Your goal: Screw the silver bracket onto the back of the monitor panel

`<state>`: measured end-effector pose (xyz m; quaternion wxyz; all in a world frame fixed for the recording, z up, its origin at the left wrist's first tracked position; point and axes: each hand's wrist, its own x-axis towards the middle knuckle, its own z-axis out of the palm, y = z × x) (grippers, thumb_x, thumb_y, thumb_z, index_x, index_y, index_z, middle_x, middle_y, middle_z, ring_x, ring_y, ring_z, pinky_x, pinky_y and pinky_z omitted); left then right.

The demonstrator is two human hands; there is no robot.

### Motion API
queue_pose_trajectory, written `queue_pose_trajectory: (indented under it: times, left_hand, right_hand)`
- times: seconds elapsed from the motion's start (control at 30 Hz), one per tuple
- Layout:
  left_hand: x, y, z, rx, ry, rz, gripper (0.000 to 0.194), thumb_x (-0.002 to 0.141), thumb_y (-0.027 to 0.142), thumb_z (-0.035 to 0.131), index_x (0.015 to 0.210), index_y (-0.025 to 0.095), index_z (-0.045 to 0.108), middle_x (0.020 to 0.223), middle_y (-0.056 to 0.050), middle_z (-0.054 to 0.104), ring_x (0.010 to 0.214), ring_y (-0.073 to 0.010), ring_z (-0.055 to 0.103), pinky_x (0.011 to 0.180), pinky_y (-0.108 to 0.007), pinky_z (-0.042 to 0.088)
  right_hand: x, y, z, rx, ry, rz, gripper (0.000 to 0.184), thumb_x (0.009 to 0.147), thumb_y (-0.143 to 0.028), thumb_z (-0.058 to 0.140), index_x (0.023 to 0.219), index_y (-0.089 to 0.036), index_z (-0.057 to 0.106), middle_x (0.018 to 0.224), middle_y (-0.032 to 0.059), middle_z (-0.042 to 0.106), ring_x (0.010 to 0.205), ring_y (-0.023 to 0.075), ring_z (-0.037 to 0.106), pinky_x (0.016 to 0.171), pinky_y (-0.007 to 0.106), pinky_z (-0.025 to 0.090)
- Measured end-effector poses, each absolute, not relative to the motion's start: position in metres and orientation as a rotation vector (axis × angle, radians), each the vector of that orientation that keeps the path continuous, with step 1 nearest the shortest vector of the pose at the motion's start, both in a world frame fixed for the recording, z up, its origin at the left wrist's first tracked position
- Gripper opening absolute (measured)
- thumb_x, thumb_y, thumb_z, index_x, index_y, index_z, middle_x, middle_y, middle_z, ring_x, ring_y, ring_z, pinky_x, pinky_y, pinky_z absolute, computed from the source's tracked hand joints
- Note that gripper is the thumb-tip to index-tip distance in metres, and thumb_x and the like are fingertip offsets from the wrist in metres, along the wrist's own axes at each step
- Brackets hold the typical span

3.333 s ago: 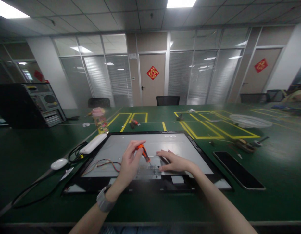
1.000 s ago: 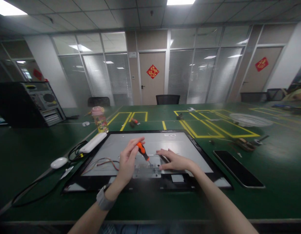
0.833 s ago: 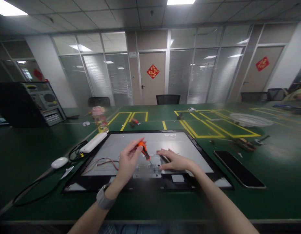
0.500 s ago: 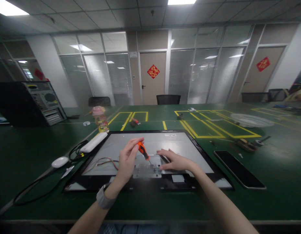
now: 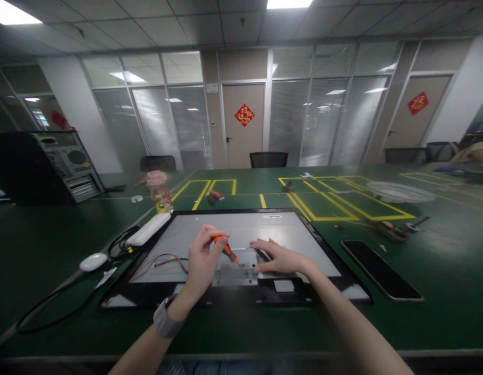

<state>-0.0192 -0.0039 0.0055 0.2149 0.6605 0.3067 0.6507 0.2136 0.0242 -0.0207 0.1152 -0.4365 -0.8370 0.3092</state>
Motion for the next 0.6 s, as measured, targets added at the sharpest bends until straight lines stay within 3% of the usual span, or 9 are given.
queue_pose_trajectory:
  times: [0.27, 0.37, 0.47, 0.6]
  left_hand:
    - [-0.0203, -0.0066, 0.0056, 1.738, 0.831, 1.66, 0.028, 0.092, 0.03, 0.048, 0.111, 0.018, 0.066, 0.101, -0.008, 0.07, 0.095, -0.0188, 0.064, 0.089, -0.032, 0.046]
    - [-0.0204, -0.0068, 0.0065, 1.789, 0.833, 1.675, 0.026, 0.091, 0.03, 0.051, 0.106, 0.02, 0.069, 0.103, -0.008, 0.069, 0.099, -0.0194, 0.062, 0.091, -0.032, 0.045]
    - [-0.0204, -0.0058, 0.0072, 1.885, 0.883, 1.757, 0.019, 0.085, 0.029, 0.061, 0.098, 0.022, 0.072, 0.095, -0.005, 0.064, 0.09, -0.017, 0.06, 0.085, -0.029, 0.046]
    - [-0.0199, -0.0061, 0.0077, 1.867, 0.826, 1.727, 0.025, 0.091, 0.027, 0.05, 0.107, 0.02, 0.069, 0.097, -0.006, 0.064, 0.092, -0.0169, 0.06, 0.084, -0.029, 0.046]
  right_hand:
    - [0.2135, 0.0243, -0.02, -1.268, -2.452, 0.92, 0.078, 0.078, -0.066, 0.057, 0.141, -0.025, 0.037, 0.152, 0.0067, 0.029, 0.142, 0.0295, 0.017, 0.117, 0.049, 0.001]
    - [0.2142, 0.0248, -0.0214, -1.269, -2.46, 0.915, 0.078, 0.078, -0.065, 0.057, 0.141, -0.025, 0.036, 0.152, 0.0069, 0.029, 0.142, 0.0288, 0.017, 0.117, 0.049, 0.001]
    - [0.2143, 0.0249, -0.0221, -1.271, -2.459, 0.913, 0.077, 0.078, -0.065, 0.057, 0.141, -0.025, 0.036, 0.152, 0.0074, 0.03, 0.142, 0.0284, 0.018, 0.117, 0.048, 0.001]
    - [0.2136, 0.0243, -0.021, -1.275, -2.46, 0.909, 0.077, 0.078, -0.065, 0.057, 0.141, -0.025, 0.036, 0.152, 0.0073, 0.03, 0.142, 0.0274, 0.019, 0.118, 0.047, 0.001]
